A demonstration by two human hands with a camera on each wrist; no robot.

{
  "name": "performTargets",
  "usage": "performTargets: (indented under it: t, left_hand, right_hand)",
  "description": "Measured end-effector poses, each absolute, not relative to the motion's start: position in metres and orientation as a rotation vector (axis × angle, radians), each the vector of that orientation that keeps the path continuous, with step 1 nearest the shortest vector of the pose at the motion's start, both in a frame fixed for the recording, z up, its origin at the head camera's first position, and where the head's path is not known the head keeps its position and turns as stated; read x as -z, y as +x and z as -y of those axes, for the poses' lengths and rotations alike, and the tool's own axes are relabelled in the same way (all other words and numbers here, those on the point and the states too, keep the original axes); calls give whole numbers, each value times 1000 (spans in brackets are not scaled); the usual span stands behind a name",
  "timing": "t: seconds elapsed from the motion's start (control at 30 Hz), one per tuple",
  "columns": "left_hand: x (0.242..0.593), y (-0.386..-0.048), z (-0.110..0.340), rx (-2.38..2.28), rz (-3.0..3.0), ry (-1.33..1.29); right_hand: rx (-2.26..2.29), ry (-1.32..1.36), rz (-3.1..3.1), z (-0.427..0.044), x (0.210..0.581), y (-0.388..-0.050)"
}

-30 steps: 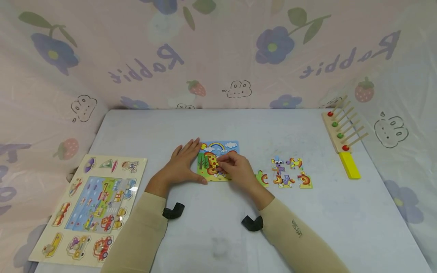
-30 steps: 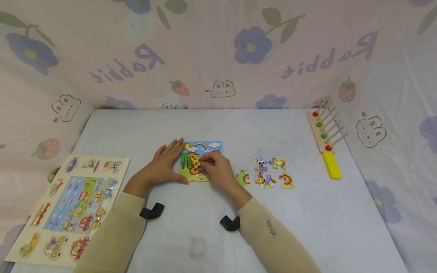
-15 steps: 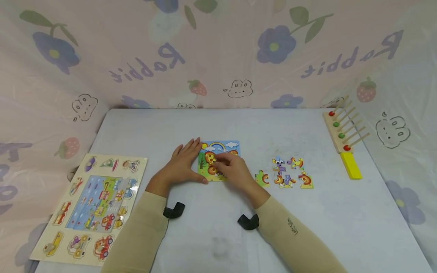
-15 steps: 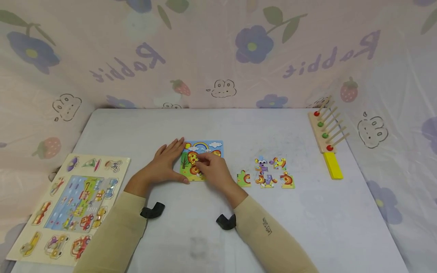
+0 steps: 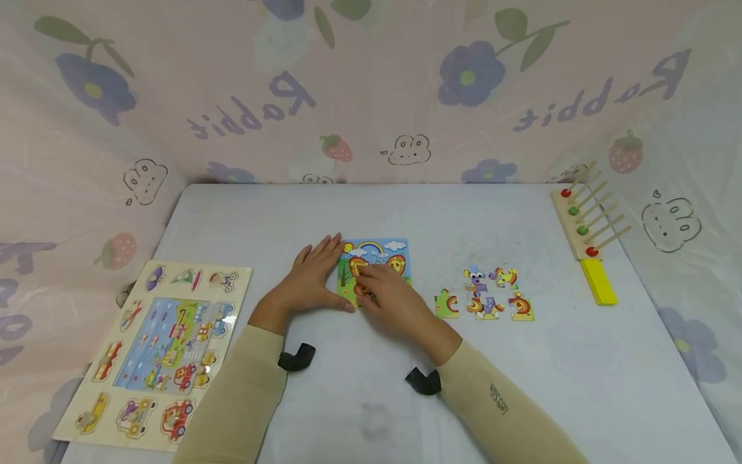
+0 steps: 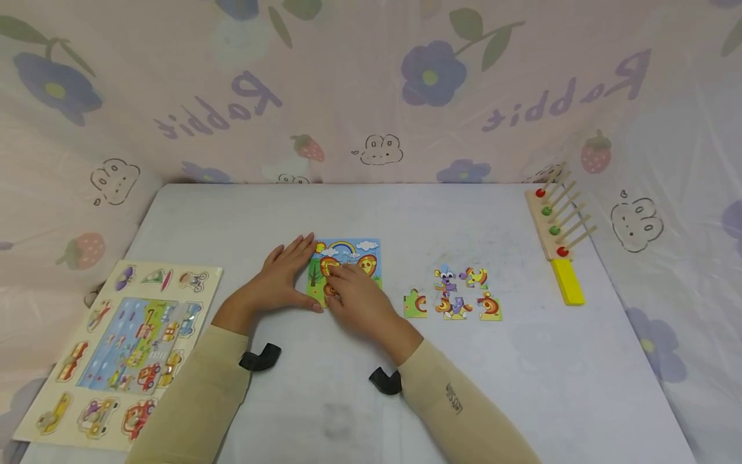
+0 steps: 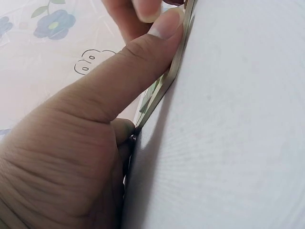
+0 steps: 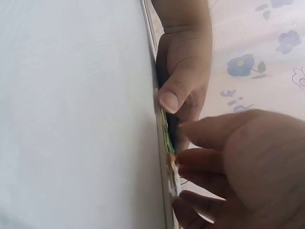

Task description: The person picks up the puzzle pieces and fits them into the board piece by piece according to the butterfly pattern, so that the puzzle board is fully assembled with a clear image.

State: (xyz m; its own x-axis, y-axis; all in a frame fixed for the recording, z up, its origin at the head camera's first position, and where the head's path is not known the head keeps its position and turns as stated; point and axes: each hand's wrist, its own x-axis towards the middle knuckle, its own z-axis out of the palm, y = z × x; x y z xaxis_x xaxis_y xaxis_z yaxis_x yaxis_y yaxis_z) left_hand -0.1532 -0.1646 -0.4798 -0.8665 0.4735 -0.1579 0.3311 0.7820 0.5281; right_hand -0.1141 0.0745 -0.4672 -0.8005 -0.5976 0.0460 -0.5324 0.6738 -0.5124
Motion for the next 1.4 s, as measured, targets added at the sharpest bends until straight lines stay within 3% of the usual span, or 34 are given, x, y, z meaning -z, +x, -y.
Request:
performTargets:
  t: [0.2, 0.9, 1.4]
  left_hand:
    - [478, -153, 164, -712, -2692, 619]
    - [477, -153, 166, -704, -2695, 618]
    - [480, -153, 165, -742, -2696, 632]
  right_hand:
    - [606, -948, -2726, -74, 465, -110]
    - [618, -962, -2717, -73, 471, -112]
    - [1381, -837, -2443, -92, 466, -116]
